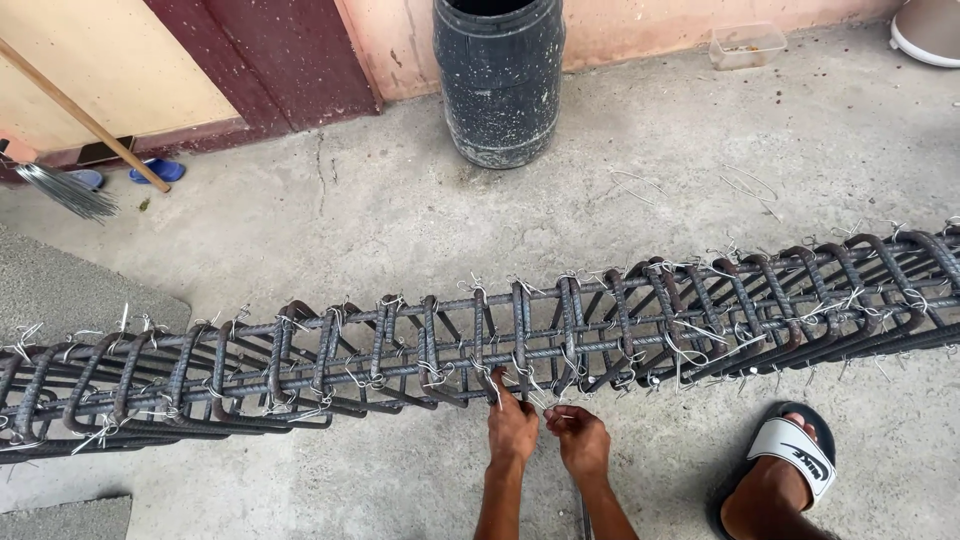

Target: Tying wire around rebar intersections using a hook tool to assemble a reinforcement cage

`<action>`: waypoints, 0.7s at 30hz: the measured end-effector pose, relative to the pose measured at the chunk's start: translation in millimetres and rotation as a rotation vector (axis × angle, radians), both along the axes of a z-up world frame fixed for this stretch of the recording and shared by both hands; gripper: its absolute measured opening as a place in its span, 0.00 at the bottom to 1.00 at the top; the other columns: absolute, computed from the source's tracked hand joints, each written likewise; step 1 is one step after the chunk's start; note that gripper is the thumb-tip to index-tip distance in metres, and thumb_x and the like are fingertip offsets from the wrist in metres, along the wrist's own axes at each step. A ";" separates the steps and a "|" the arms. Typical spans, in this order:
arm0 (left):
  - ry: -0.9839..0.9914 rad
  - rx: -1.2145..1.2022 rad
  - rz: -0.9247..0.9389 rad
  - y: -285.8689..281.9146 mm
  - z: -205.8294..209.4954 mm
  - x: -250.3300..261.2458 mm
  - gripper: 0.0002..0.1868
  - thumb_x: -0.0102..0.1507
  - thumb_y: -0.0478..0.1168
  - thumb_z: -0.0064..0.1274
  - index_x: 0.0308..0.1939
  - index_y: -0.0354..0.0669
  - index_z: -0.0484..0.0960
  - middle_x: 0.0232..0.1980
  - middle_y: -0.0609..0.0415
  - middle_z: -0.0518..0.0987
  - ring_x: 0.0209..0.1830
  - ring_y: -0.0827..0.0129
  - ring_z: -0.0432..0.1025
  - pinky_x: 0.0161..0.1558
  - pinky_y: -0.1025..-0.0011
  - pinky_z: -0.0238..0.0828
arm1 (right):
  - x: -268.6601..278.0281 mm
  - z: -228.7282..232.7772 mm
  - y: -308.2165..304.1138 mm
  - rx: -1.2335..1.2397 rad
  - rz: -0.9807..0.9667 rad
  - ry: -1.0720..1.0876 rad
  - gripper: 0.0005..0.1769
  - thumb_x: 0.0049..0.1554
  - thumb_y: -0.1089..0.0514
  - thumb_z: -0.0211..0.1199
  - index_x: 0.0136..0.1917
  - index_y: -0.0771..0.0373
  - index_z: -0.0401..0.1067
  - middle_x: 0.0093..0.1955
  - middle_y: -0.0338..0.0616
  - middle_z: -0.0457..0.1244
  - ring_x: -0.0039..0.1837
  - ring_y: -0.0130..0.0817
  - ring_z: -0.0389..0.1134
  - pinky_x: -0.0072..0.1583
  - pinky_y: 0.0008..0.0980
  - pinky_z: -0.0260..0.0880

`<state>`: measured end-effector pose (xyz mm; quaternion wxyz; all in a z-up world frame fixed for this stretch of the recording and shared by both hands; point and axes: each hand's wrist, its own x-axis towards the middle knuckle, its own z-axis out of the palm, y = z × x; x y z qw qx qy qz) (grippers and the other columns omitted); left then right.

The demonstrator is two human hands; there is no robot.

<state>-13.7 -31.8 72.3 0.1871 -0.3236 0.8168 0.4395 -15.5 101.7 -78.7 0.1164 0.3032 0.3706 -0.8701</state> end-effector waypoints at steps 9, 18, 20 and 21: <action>0.087 -0.022 0.040 -1.1 -54.0 -4.2 0.30 0.63 0.35 0.55 0.66 0.33 0.62 0.42 0.45 0.85 0.30 0.61 0.83 0.26 0.72 0.84 | 12.3 120.4 -23.0 0.857 0.403 -0.082 0.04 0.55 0.68 0.70 0.45 0.67 0.84 0.39 0.42 0.75 0.39 0.27 0.71 0.46 0.26 0.72; 0.263 -0.062 -0.093 -1.3 -16.4 29.3 0.59 0.57 0.27 0.58 0.81 0.44 0.32 0.37 0.56 0.83 0.32 0.69 0.80 0.33 0.75 0.83 | 13.8 152.0 -23.5 1.091 0.627 -0.173 0.10 0.60 0.49 0.66 0.48 0.51 0.86 0.38 0.32 0.76 0.41 0.27 0.73 0.51 0.28 0.71; 0.255 -0.076 -0.116 -2.4 -15.6 32.0 0.59 0.58 0.28 0.59 0.80 0.45 0.31 0.37 0.56 0.83 0.31 0.67 0.80 0.32 0.73 0.83 | 9.4 153.2 -23.4 1.101 0.624 -0.174 0.10 0.60 0.49 0.67 0.48 0.50 0.86 0.38 0.32 0.76 0.41 0.26 0.74 0.50 0.27 0.72; 0.241 -0.086 -0.142 -2.2 -15.8 35.6 0.59 0.58 0.28 0.59 0.80 0.45 0.30 0.37 0.56 0.83 0.31 0.66 0.80 0.32 0.71 0.83 | 9.4 153.2 -22.6 1.113 0.621 -0.183 0.09 0.60 0.49 0.67 0.48 0.50 0.86 0.39 0.32 0.76 0.42 0.26 0.75 0.49 0.27 0.72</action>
